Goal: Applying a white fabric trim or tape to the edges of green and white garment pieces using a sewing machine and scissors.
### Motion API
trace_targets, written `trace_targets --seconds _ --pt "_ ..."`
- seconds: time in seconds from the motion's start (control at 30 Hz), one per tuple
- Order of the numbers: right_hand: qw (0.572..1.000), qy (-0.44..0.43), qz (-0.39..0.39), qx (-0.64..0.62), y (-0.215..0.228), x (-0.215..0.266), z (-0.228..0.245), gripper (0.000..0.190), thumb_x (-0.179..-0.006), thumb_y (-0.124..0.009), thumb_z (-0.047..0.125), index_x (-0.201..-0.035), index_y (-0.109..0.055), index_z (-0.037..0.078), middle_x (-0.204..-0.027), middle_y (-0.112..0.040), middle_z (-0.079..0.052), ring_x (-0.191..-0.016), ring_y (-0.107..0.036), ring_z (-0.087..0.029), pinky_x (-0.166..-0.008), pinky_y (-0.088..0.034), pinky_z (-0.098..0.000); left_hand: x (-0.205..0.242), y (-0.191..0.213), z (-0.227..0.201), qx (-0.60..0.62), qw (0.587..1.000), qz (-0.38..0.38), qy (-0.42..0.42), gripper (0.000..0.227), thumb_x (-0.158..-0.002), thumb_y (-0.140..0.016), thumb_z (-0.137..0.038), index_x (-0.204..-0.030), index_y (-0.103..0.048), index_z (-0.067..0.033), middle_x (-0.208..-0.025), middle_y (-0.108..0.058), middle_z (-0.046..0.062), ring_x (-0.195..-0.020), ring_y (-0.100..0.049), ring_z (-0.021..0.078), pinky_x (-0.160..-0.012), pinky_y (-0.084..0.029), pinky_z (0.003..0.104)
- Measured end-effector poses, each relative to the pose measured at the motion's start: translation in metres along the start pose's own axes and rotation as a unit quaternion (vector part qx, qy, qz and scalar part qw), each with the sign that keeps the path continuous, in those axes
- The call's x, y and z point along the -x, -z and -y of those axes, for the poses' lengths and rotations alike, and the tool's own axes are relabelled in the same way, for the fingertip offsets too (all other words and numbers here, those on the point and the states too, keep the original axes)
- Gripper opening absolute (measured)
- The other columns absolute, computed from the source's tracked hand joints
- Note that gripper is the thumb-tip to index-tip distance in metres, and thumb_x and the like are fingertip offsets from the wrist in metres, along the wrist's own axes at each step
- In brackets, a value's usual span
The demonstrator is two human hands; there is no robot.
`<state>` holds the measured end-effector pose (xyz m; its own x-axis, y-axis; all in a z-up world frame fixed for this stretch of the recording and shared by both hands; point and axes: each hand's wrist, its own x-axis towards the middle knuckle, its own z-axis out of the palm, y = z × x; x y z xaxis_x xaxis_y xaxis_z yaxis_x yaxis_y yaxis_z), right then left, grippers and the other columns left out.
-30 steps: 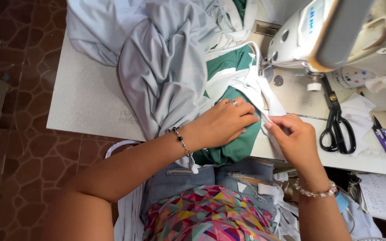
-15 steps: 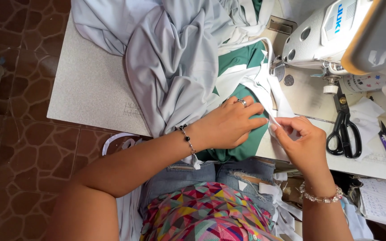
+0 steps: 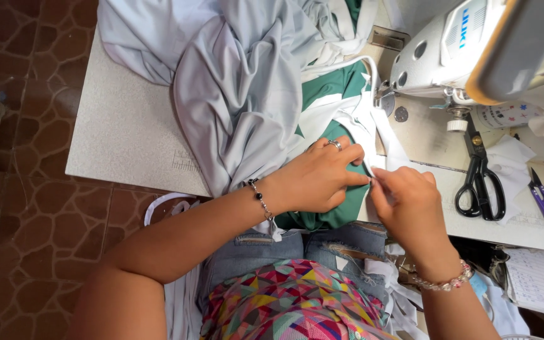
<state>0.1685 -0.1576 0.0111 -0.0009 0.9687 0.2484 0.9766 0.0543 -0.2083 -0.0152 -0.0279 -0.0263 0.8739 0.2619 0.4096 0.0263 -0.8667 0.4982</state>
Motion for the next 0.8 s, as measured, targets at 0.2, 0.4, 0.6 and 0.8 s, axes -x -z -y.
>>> trace_targets --seconds 0.2,0.4,0.6,0.8 --pt "0.993 0.052 0.013 0.108 0.003 0.000 0.015 0.017 -0.083 -0.078 0.008 -0.101 -0.077 0.007 -0.066 -0.058 -0.005 -0.063 -0.055 -0.021 -0.065 -0.038 -0.0340 -0.040 0.005 0.038 -0.037 0.999 -0.033 0.013 0.022 -0.078 -0.060 -0.008 -0.092 -0.074 -0.0187 -0.101 -0.057 0.002 -0.096 -0.060 0.0317 -0.076 -0.050 0.048" --pt "0.988 0.078 0.015 0.131 0.005 0.002 0.004 0.027 -0.085 -0.076 0.011 -0.112 -0.076 0.016 -0.068 -0.057 -0.004 -0.062 -0.048 -0.018 -0.064 -0.031 -0.0356 -0.052 0.006 0.076 -0.171 0.984 -0.040 -0.010 0.022 -0.086 -0.059 -0.011 -0.078 -0.064 -0.0312 -0.077 -0.052 -0.008 -0.093 -0.048 0.0204 -0.082 -0.032 0.042" --pt "0.991 0.080 -0.004 0.106 0.007 0.002 -0.006 0.026 -0.089 -0.074 0.015 -0.114 -0.076 0.017 -0.072 -0.058 -0.004 -0.066 -0.049 -0.020 -0.065 -0.030 -0.0361 -0.065 0.013 0.065 -0.152 0.987 0.011 0.051 0.018 -0.076 -0.074 -0.039 -0.071 -0.061 -0.0273 -0.072 -0.054 -0.008 -0.090 -0.050 0.0211 -0.082 -0.031 0.047" --pt "0.983 0.148 0.001 0.108 -0.001 0.005 -0.020 0.025 -0.091 -0.063 0.012 -0.114 -0.072 0.012 -0.117 -0.067 -0.005 -0.095 -0.052 -0.025 -0.073 -0.032 -0.0393 -0.068 0.036 0.049 -0.100 0.992 0.073 -0.001 0.016 -0.085 -0.072 -0.021 -0.096 -0.069 -0.0319 -0.103 -0.058 -0.008 -0.109 -0.046 0.0223 -0.086 -0.030 0.047"
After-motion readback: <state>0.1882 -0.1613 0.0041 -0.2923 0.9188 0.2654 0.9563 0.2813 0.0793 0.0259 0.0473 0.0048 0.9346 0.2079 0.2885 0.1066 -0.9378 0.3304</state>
